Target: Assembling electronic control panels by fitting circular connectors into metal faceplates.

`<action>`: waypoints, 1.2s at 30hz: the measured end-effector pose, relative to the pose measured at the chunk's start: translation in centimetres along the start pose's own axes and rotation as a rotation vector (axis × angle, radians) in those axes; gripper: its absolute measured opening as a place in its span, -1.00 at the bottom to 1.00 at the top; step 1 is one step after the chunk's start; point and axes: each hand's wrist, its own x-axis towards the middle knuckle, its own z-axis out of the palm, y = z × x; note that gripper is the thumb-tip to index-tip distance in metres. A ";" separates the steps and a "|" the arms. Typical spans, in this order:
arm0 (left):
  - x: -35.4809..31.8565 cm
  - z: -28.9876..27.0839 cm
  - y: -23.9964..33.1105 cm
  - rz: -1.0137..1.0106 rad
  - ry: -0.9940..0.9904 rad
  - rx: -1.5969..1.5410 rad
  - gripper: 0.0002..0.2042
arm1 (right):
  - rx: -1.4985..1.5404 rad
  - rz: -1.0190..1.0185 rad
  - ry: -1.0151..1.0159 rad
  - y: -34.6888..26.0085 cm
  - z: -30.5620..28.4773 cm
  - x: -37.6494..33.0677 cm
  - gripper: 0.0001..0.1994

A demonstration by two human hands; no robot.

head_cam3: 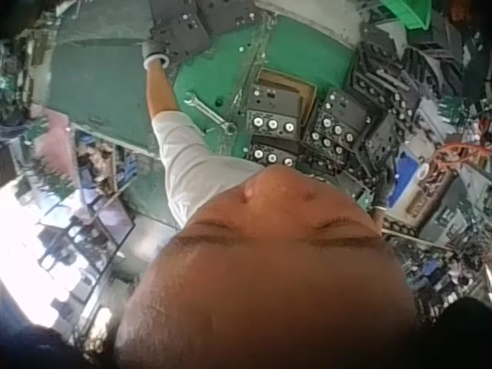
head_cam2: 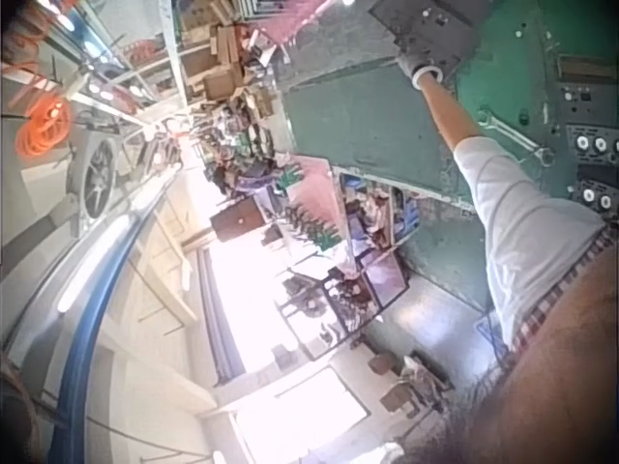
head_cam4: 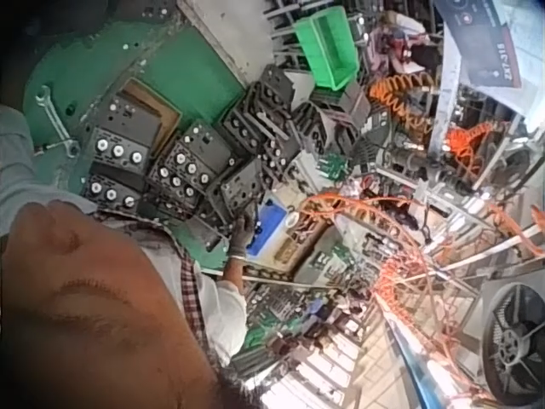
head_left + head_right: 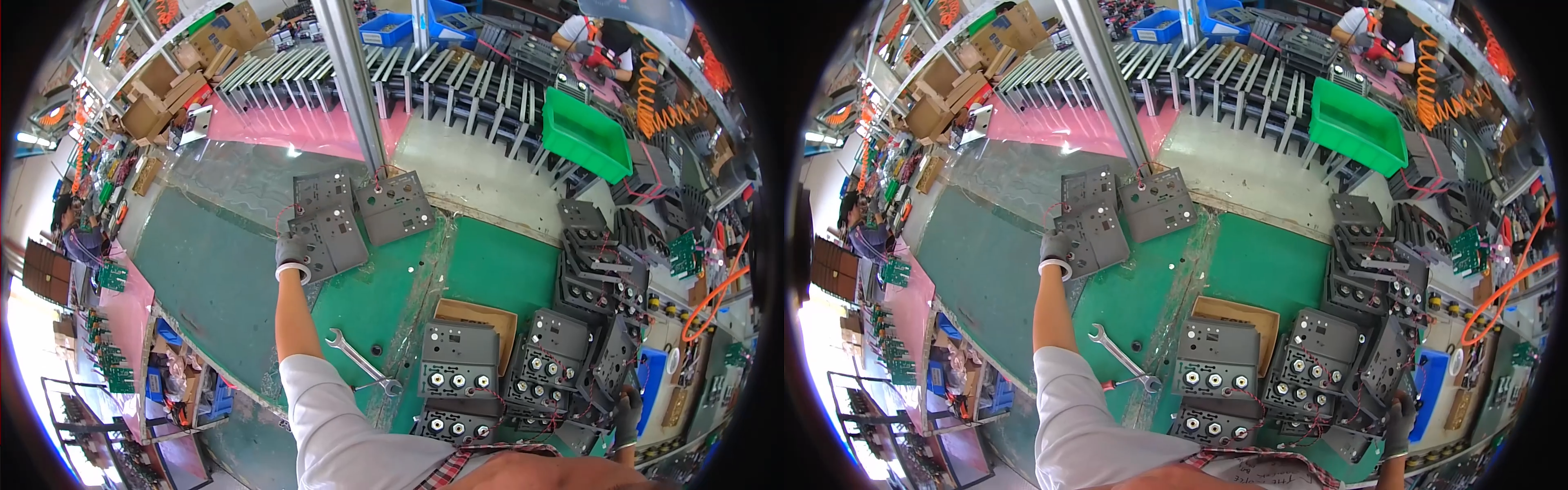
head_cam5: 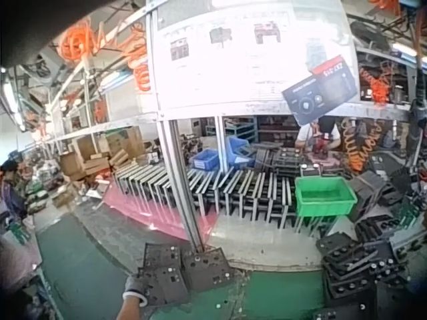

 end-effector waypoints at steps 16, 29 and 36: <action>5.5 2.4 -1.9 -0.081 0.188 0.026 -0.68 | -0.125 0.003 0.087 2.5 1.2 1.1 -0.79; -3.5 -1.9 2.0 0.197 0.044 -0.191 -0.65 | -0.022 0.037 0.036 3.8 0.1 -0.6 -0.70; -6.7 -2.8 9.2 0.582 -0.458 -0.182 -0.67 | 0.008 0.054 0.034 4.0 -0.2 -0.8 -0.71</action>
